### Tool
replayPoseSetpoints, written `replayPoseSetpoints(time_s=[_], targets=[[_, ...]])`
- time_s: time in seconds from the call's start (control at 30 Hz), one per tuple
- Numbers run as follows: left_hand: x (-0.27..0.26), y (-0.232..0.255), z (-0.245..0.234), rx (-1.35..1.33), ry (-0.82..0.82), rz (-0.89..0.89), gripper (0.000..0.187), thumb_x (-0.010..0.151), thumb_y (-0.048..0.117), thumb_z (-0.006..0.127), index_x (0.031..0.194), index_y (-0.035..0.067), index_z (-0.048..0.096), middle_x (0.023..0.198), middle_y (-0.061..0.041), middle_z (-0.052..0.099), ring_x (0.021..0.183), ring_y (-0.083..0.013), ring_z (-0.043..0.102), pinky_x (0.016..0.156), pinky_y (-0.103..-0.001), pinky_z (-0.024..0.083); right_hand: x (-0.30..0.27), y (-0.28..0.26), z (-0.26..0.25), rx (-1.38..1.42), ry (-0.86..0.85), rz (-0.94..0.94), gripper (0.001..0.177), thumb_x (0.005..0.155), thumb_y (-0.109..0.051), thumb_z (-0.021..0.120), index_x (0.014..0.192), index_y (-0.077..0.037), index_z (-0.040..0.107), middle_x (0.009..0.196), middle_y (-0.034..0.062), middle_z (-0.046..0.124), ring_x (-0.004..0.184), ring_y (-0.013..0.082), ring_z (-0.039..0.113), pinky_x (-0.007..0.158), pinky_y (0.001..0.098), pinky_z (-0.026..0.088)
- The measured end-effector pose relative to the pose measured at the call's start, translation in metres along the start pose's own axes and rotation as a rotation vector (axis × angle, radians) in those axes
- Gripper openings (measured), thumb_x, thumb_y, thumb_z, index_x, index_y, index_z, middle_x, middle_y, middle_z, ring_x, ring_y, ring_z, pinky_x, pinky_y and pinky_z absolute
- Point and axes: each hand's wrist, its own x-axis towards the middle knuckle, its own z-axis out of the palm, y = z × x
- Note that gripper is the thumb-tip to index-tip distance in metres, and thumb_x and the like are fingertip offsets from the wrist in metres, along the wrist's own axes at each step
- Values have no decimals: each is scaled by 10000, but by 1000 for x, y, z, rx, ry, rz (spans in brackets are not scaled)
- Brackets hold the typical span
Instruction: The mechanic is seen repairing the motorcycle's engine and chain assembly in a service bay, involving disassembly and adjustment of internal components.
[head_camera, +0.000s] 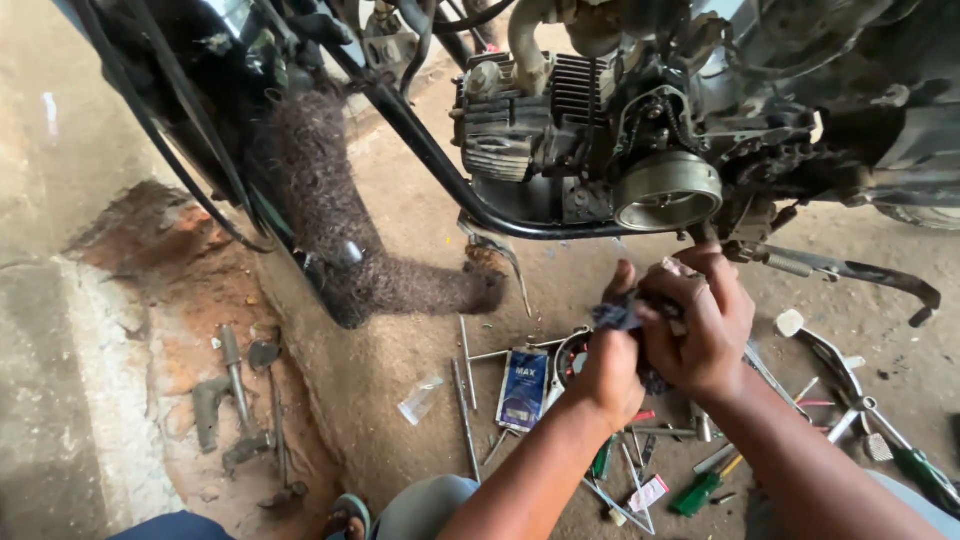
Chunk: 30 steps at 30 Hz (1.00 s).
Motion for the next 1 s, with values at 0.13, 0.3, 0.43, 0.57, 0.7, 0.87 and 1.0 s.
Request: replayPoseSetpoints(time_s=[0.13, 0.3, 0.43, 0.57, 0.7, 0.87, 1.0], targets=[[1, 35, 91, 356, 252, 54, 570, 1026, 494, 648, 1367, 46, 559, 1273, -21, 593, 1251, -157, 524, 1136, -353, 407, 26, -2, -9, -353, -96, 108, 405, 812, -199, 743, 1167, -6, 709, 1212, 215, 611, 1074, 372, 569, 908, 497, 429], [5, 77, 130, 417, 458, 21, 578, 846, 488, 666, 1308, 152, 576, 1209, -15, 644, 1172, -176, 596, 996, -337, 486, 37, -2, -8, -101, -392, 84, 786, 780, -191, 670, 1522, -61, 446, 1455, 180, 548, 1249, 323, 554, 1006, 508, 391], [1, 107, 112, 571, 599, 214, 510, 897, 537, 615, 1134, 87, 656, 991, -65, 678, 889, -192, 695, 737, -344, 604, 36, -4, -13, 350, -548, 120, 1029, 824, -204, 644, 1674, -58, 82, 1670, 282, 287, 1500, 405, 353, 1178, 563, 311], [-7, 92, 99, 592, 313, 534, 457, 1017, 492, 659, 1087, 40, 642, 1032, -90, 674, 816, -174, 624, 625, -299, 512, 22, 21, -6, 330, -558, 426, 914, 833, -181, 543, 1650, -105, 142, 1694, 198, 279, 1440, 254, 480, 1090, 426, 459], [-2, 53, 109, 1598, -21, 821, 311, 1043, 455, 552, 1089, 156, 623, 1112, -77, 658, 1068, -256, 683, 1021, -416, 534, -18, 37, 7, 500, -537, 443, 959, 872, -316, 695, 1612, -78, 135, 1568, 176, 417, 1257, 253, 593, 1095, 387, 452], [-7, 53, 95, 1909, -88, 865, 247, 1023, 437, 546, 1040, 205, 630, 1054, -43, 667, 1061, -257, 679, 1175, -514, 445, -17, 8, 5, 378, -503, 311, 610, 919, -217, 616, 1449, -36, 374, 1291, 173, 538, 1099, 283, 628, 976, 360, 495], [-7, 74, 114, 1798, -42, 721, 305, 1038, 447, 499, 1044, 194, 669, 1021, -36, 661, 981, -235, 684, 1021, -450, 507, 2, -7, -5, 208, -620, 217, 370, 929, -151, 582, 1273, -14, 576, 1039, 160, 643, 920, 310, 664, 823, 359, 537]])
